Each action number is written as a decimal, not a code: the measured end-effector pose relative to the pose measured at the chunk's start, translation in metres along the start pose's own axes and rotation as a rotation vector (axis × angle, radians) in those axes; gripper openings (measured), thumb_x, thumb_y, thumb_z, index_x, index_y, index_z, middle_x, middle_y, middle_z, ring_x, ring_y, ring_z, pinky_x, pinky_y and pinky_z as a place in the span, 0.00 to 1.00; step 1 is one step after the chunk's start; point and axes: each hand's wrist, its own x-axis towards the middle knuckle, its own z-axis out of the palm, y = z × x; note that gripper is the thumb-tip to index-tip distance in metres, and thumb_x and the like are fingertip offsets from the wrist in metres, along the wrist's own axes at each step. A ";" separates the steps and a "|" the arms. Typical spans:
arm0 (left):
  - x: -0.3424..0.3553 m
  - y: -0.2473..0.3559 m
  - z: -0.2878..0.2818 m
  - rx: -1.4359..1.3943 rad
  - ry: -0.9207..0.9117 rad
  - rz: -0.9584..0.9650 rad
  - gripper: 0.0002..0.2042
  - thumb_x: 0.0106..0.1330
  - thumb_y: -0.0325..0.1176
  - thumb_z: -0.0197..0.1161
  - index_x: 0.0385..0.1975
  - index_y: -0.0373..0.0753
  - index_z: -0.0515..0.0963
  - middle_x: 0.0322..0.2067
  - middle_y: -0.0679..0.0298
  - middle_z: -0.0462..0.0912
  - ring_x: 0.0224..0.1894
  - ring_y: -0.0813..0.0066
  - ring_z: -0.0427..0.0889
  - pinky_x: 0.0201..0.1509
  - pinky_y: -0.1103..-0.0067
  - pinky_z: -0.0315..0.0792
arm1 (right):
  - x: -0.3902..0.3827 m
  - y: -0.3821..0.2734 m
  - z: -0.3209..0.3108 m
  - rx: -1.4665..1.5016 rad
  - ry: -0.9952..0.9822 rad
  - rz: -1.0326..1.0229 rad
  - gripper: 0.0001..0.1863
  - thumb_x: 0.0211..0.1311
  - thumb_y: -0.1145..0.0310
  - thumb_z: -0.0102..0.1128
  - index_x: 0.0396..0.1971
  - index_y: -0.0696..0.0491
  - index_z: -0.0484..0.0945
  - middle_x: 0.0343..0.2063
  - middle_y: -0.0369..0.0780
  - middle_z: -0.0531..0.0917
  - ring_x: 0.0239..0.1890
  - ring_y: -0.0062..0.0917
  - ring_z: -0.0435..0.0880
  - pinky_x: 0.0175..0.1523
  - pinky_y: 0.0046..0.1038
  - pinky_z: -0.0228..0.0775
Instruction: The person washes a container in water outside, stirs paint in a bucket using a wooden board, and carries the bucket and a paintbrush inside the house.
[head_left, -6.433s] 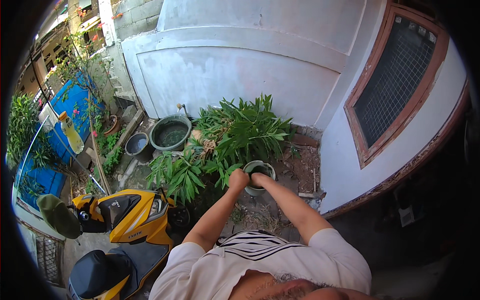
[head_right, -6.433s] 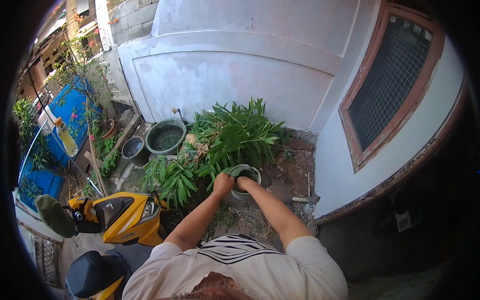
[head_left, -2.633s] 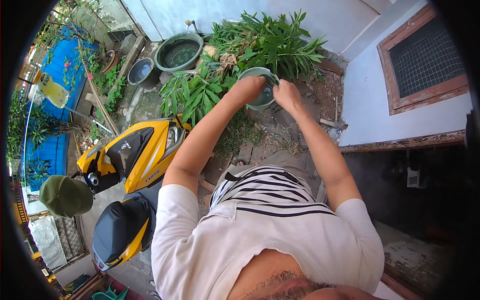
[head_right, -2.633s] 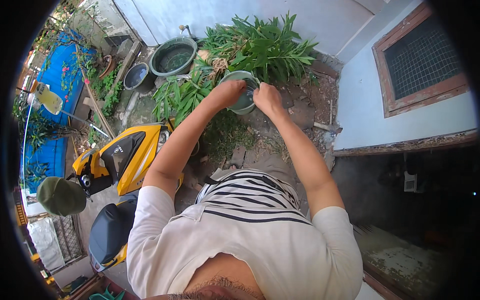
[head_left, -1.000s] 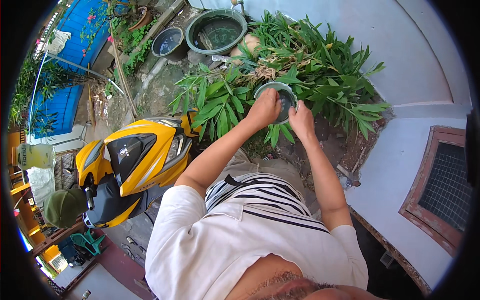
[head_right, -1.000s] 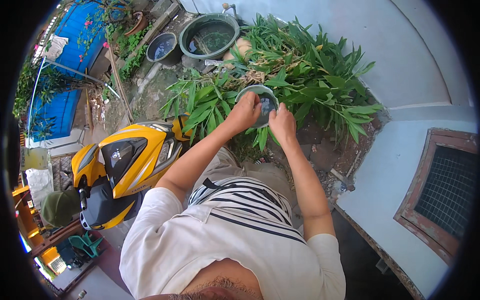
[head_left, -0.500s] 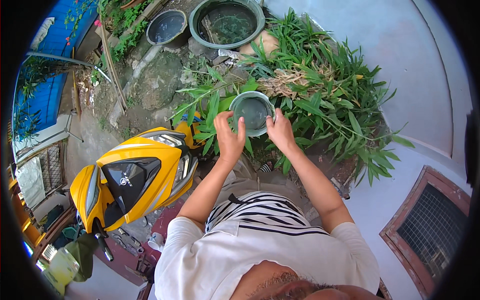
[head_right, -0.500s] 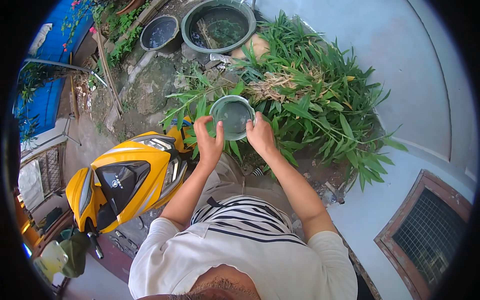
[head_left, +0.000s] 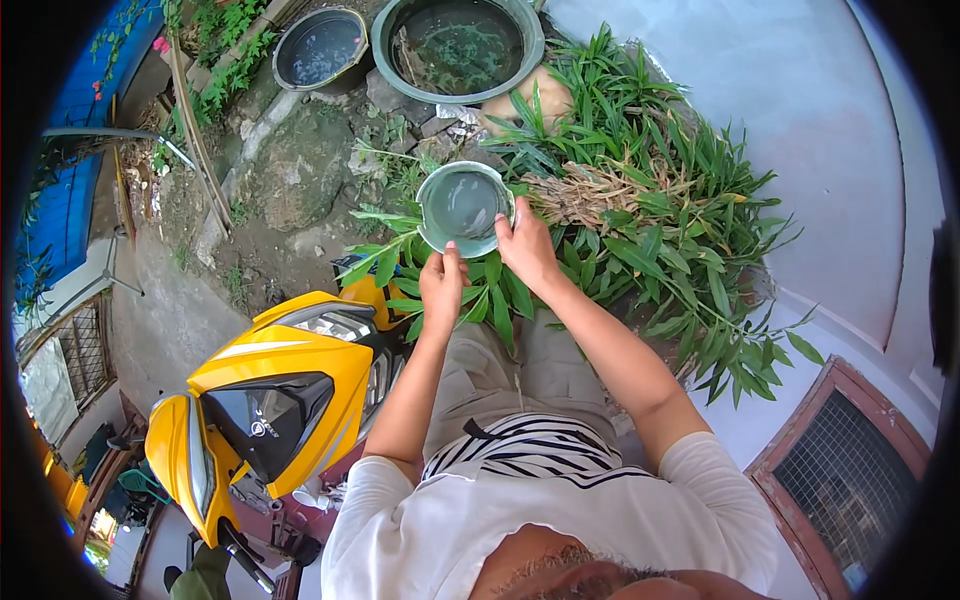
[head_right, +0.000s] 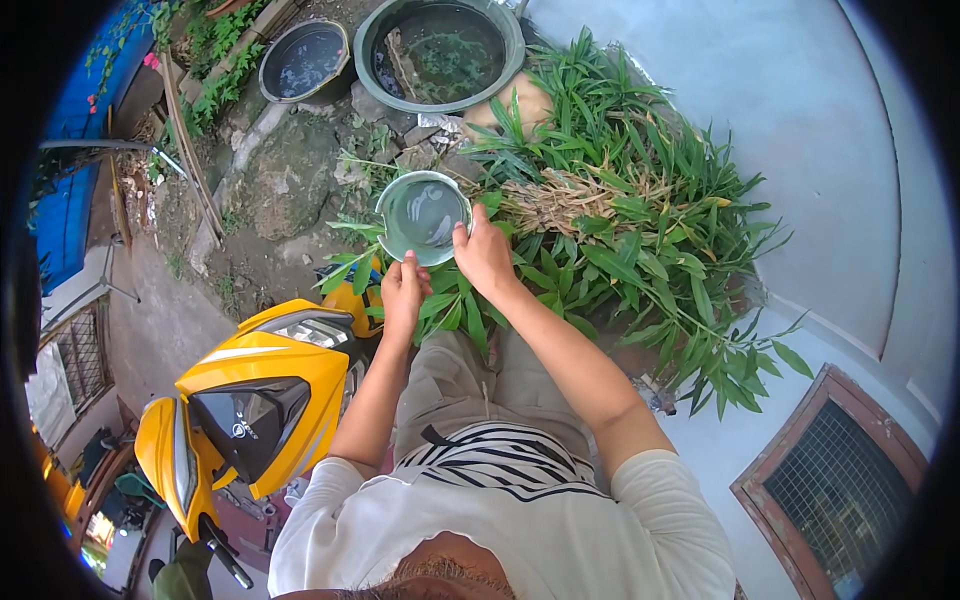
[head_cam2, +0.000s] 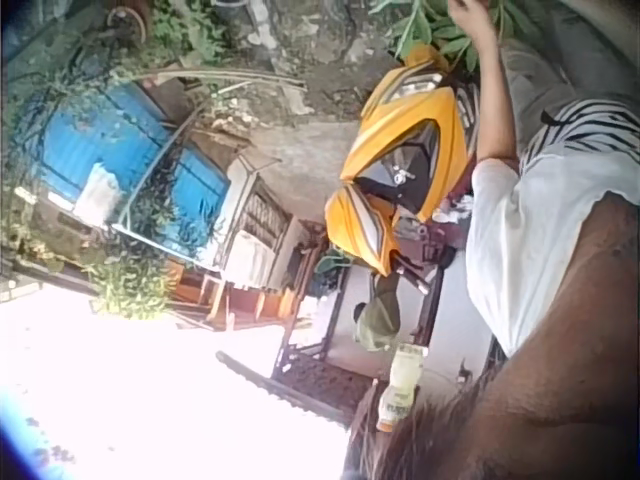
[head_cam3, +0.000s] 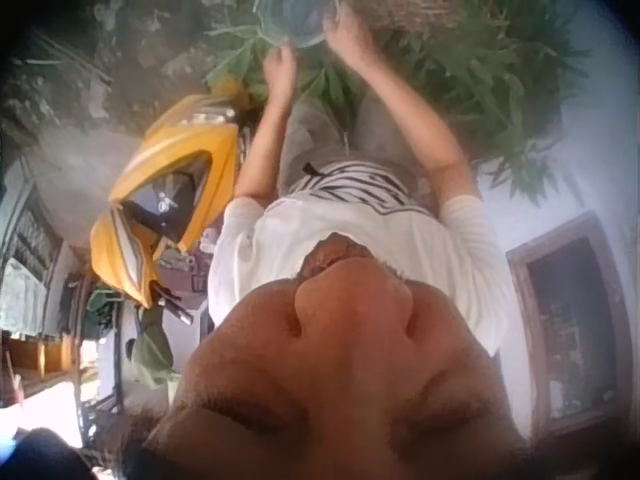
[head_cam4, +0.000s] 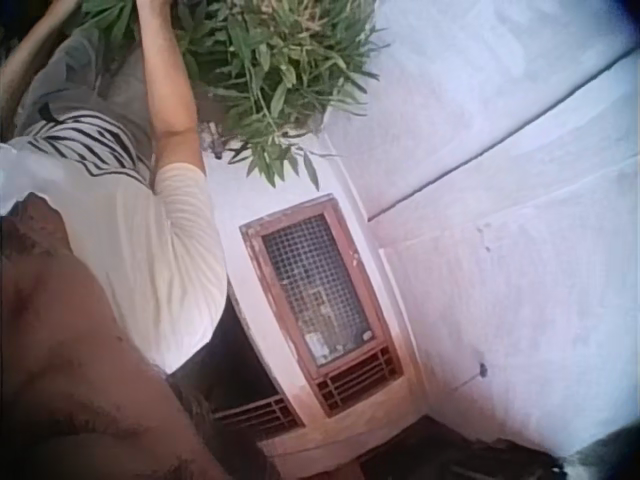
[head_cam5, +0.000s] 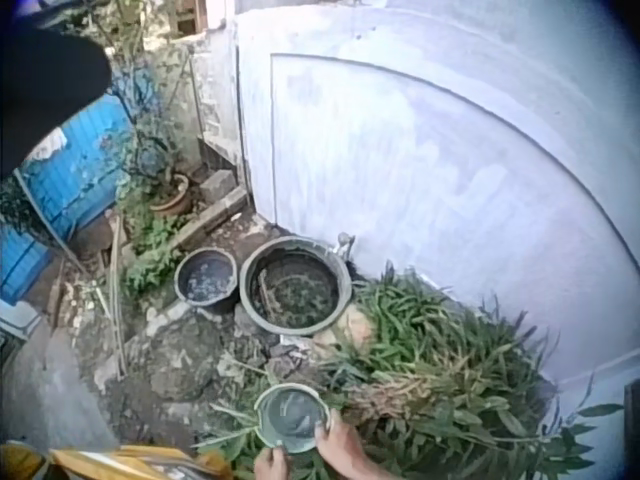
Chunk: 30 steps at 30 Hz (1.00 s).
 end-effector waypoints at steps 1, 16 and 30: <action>0.008 0.000 0.002 0.045 0.024 -0.004 0.20 0.73 0.45 0.51 0.27 0.33 0.73 0.19 0.64 0.76 0.18 0.80 0.73 0.23 0.80 0.68 | 0.006 0.000 0.003 -0.023 0.006 -0.016 0.18 0.64 0.63 0.52 0.46 0.62 0.67 0.25 0.59 0.81 0.32 0.56 0.82 0.40 0.50 0.73; 0.103 -0.027 0.038 0.270 0.232 0.110 0.21 0.74 0.44 0.47 0.25 0.32 0.73 0.17 0.64 0.73 0.20 0.75 0.71 0.27 0.75 0.67 | 0.112 0.028 0.060 0.330 -0.207 0.121 0.11 0.63 0.71 0.49 0.40 0.63 0.70 0.19 0.43 0.81 0.14 0.26 0.80 0.22 0.29 0.72; 0.060 -0.142 0.152 -0.121 -0.142 0.096 0.15 0.74 0.38 0.54 0.28 0.34 0.73 0.17 0.66 0.68 0.18 0.80 0.66 0.23 0.79 0.61 | 0.375 0.093 0.097 0.201 -0.046 -0.069 0.11 0.63 0.72 0.51 0.38 0.66 0.69 0.20 0.44 0.84 0.15 0.24 0.82 0.20 0.26 0.72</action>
